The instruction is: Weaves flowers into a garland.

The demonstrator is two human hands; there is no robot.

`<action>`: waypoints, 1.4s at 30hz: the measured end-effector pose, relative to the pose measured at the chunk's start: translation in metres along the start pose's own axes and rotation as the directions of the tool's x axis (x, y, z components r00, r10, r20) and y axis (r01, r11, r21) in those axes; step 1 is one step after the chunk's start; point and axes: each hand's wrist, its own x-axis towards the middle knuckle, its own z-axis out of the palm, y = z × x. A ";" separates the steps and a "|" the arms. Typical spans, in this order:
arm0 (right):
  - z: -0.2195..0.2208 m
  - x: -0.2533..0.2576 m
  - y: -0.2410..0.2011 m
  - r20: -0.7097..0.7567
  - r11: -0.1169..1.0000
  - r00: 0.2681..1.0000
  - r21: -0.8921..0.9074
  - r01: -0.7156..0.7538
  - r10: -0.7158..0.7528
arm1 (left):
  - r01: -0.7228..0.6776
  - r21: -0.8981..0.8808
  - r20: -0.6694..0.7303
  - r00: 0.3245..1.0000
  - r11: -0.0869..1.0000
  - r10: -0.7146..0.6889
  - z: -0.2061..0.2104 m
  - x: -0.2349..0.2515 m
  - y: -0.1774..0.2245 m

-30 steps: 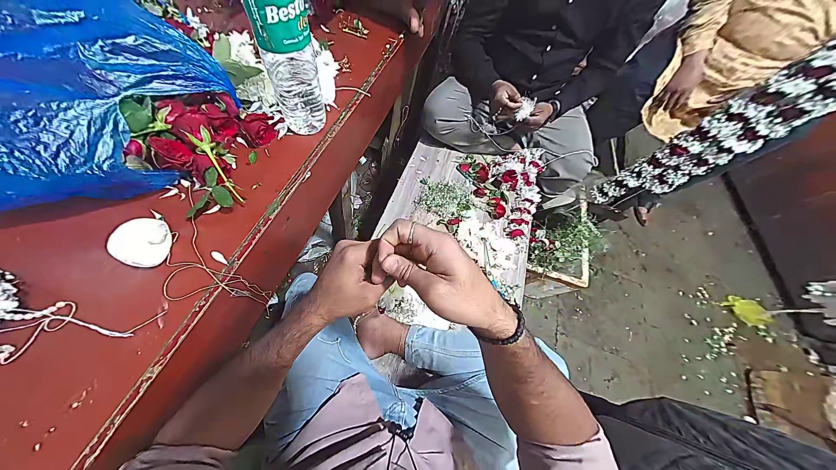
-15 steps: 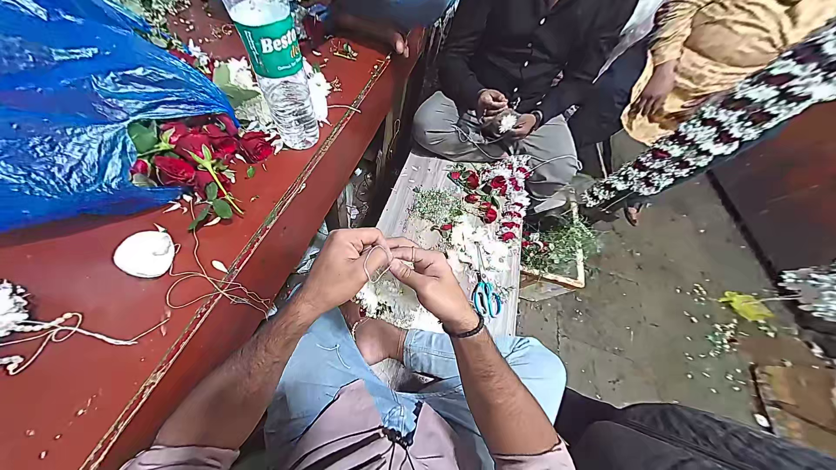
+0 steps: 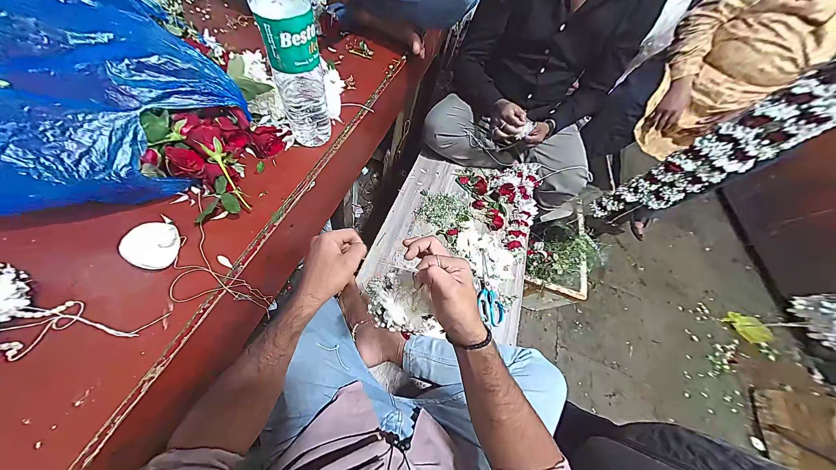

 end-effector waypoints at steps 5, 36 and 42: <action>-0.024 0.008 -0.015 0.008 0.991 0.999 -0.123 -0.053 0.054 | 0.026 0.215 0.031 0.999 0.976 -0.034 0.005 -0.007 -0.011; -0.051 0.021 -0.014 0.175 0.997 0.982 0.008 0.076 -0.076 | 0.241 -0.660 0.548 0.802 0.711 0.237 -0.018 0.007 0.102; -0.049 0.015 -0.007 0.137 0.990 0.990 -0.132 0.056 -0.037 | 0.155 -0.841 0.316 0.918 0.518 0.239 -0.001 0.006 0.087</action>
